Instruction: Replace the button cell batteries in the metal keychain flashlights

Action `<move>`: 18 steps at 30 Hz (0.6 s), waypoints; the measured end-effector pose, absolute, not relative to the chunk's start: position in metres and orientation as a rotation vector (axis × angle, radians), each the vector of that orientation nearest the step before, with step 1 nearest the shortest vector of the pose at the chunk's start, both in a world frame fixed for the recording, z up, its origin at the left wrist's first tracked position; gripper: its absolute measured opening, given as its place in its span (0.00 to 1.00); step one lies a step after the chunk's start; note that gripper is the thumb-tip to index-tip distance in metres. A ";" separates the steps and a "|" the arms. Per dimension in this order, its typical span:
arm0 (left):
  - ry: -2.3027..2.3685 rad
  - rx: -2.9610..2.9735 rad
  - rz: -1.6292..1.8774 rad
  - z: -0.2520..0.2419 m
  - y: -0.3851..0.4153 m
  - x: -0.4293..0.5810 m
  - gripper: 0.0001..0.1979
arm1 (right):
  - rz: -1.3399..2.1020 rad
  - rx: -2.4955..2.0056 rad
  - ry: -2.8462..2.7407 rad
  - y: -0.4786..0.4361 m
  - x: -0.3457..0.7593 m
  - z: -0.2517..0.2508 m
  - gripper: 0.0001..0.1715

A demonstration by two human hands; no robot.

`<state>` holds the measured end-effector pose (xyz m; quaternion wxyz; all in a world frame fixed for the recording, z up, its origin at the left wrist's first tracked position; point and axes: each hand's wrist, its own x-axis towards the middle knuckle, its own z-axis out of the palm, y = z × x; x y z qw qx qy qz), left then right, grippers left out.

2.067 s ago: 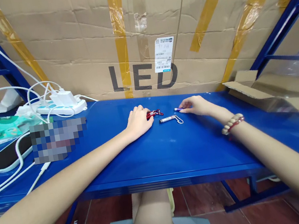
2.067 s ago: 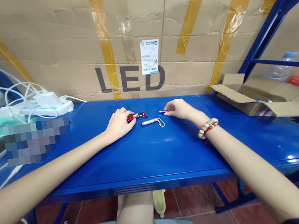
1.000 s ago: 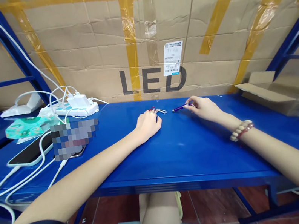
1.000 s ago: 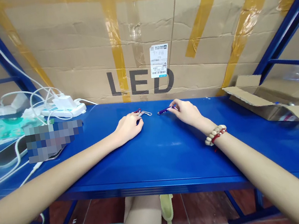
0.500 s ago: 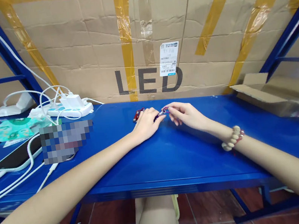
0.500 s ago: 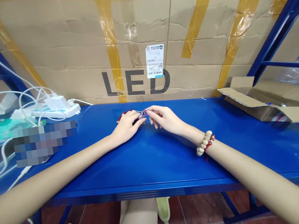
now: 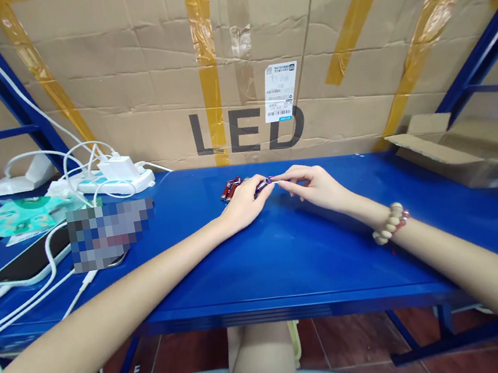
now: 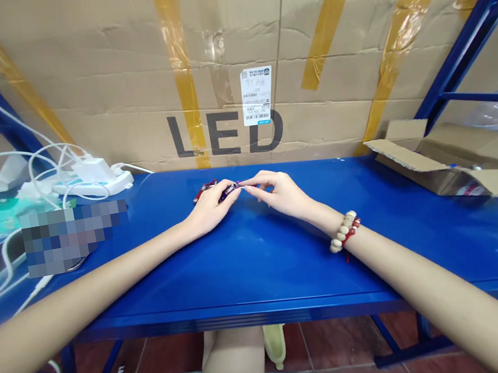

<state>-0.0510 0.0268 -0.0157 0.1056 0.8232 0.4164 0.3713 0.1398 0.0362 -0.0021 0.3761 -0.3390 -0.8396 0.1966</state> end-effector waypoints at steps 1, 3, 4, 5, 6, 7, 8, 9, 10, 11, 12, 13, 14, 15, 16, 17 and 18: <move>1.211 2.425 1.089 -0.015 0.026 -0.051 0.12 | 0.451 -0.866 -2.163 0.036 0.140 -0.002 0.18; 1.196 2.421 1.083 -0.015 0.025 -0.051 0.14 | 0.380 -0.876 -2.177 0.035 0.139 -0.002 0.18; 1.198 2.417 1.084 -0.015 0.025 -0.052 0.14 | 0.366 -0.882 -2.178 0.035 0.138 -0.002 0.18; 1.204 2.414 1.085 -0.014 0.024 -0.052 0.14 | 0.366 -0.889 -2.180 0.034 0.138 -0.003 0.19; 1.213 2.411 1.086 -0.014 0.024 -0.052 0.14 | 0.374 -0.894 -2.186 0.033 0.137 -0.003 0.20; 1.224 2.409 1.087 -0.014 0.024 -0.052 0.14 | 0.376 -0.899 -2.201 0.033 0.136 -0.003 0.22; 1.237 2.407 1.085 -0.013 0.023 -0.052 0.14 | 0.363 -0.904 -2.227 0.032 0.136 -0.004 0.23; 1.251 2.406 1.082 -0.013 0.022 -0.052 0.14 | 0.330 -0.910 -2.265 0.032 0.136 -0.004 0.23; 1.265 2.405 1.077 -0.012 0.022 -0.052 0.13 | 0.282 -0.910 -2.310 0.032 0.136 -0.004 0.23; 1.280 2.405 1.071 -0.012 0.021 -0.052 0.14 | 0.234 -0.903 -2.357 0.033 0.137 -0.004 0.23; 1.294 2.407 1.063 -0.012 0.021 -0.052 0.14 | 0.199 -0.891 -2.403 0.033 0.137 -0.004 0.23; 1.304 2.411 1.054 -0.011 0.020 -0.052 0.14 | 0.179 -0.877 -2.439 0.034 0.138 -0.004 0.22; 1.310 2.417 1.044 -0.011 0.020 -0.052 0.14 | 0.173 -0.867 -2.463 0.034 0.139 -0.004 0.23; 1.312 2.425 1.035 -0.011 0.020 -0.052 0.14 | 0.172 -0.861 -2.475 0.035 0.139 -0.005 0.23; 1.312 2.435 1.026 -0.011 0.020 -0.052 0.14 | 0.165 -0.858 -2.478 0.035 0.140 -0.005 0.23; 1.310 2.445 1.019 -0.011 0.019 -0.052 0.15 | 0.147 -0.854 -2.472 0.035 0.140 -0.006 0.23; 1.309 2.455 1.014 -0.011 0.019 -0.052 0.14 | 0.119 -0.846 -2.467 0.035 0.140 -0.006 0.23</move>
